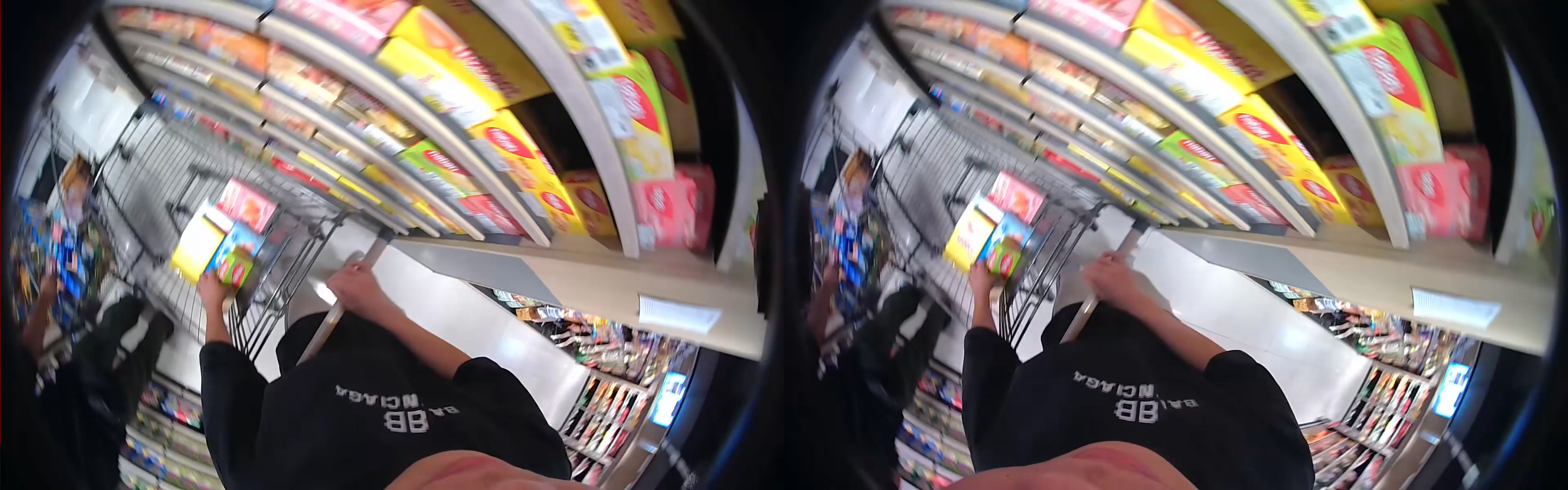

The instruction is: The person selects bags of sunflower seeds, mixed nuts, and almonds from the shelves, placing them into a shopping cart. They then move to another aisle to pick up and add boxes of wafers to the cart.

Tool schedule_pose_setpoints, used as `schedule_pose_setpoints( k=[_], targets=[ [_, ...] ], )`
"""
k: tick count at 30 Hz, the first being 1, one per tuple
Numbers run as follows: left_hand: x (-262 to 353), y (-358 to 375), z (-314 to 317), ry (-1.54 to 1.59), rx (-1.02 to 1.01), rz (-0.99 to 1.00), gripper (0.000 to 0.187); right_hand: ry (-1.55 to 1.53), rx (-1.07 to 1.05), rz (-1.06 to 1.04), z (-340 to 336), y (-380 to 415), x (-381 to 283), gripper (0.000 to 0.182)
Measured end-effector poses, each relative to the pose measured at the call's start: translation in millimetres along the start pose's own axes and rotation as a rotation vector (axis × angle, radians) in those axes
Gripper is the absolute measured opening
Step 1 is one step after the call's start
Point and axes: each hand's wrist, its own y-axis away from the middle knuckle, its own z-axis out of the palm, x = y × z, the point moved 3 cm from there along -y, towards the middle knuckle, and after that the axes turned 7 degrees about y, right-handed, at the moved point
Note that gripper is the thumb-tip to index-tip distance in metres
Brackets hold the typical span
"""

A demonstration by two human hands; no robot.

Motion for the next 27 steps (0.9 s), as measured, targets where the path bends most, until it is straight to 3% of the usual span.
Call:
schedule_pose_setpoints(
  k=[1, 2, 4, 5, 9, 11, 13, 15, 17, 20, 21, 24, 25, 27],
  targets=[
    [-11, -12, 13, -0.039, -0.088, 0.058, 0.064, 0.023, -0.041, -0.001, -3, -5, -3, 0.002],
    [8, -7, -13, 0.018, -0.266, -0.043, 0.062, 0.036, -0.067, -0.013, -4, -7, -5, 0.003],
    [9, -10, -22, 0.056, -0.089, 0.024, 0.043, 0.028, -0.098, -0.043, -6, -10, -5, 0.005],
    [17, -12, -36, 0.079, -0.07, -0.031, 0.043, 0.008, -0.1, -0.058, -7, -10, -6, 0.007],
    [80, 26, -155, 0.371, 0.207, 0.065, 0.049, -0.202, -0.103, -0.052, -14, -19, -6, 0.011],
    [99, 37, -200, 0.73, 0.224, 0.11, 0.044, -0.443, -0.209, 0.065, -23, -31, -1, 0.02],
    [127, 50, -227, 1.285, 0.213, 0.322, 0.04, -0.786, -0.284, 0.242, -58, -57, -10, 0.026],
    [209, 96, -282, 1.451, 0.244, 0.346, 0.042, -0.678, -0.158, 0.115, -118, -90, -28, 0.051],
    [242, 112, -280, 1.415, 0.222, 0.234, 0.05, -0.568, -0.026, 0.017, -149, -113, -32, 0.06],
    [312, 126, -264, 1.606, 0.11, 0.434, 0.056, -0.414, 0.048, -0.054, -213, -127, -39, 0.068],
    [335, 130, -259, 1.662, 0.045, 0.531, 0.058, -0.492, -0.006, 0.031, -231, -124, -36, 0.066],
    [398, 152, -270, 1.845, -0.147, 0.671, 0.058, -0.512, 0.13, 0.078, -275, -109, -9, 0.055],
    [408, 154, -273, 1.664, -0.151, 0.785, 0.057, -0.543, 0.188, 0.058, -297, -102, -1, 0.053],
    [427, 155, -280, 1.296, -0.136, 0.996, 0.055, -0.243, 0.346, 0.024, -367, -83, -2, 0.051]
  ],
)
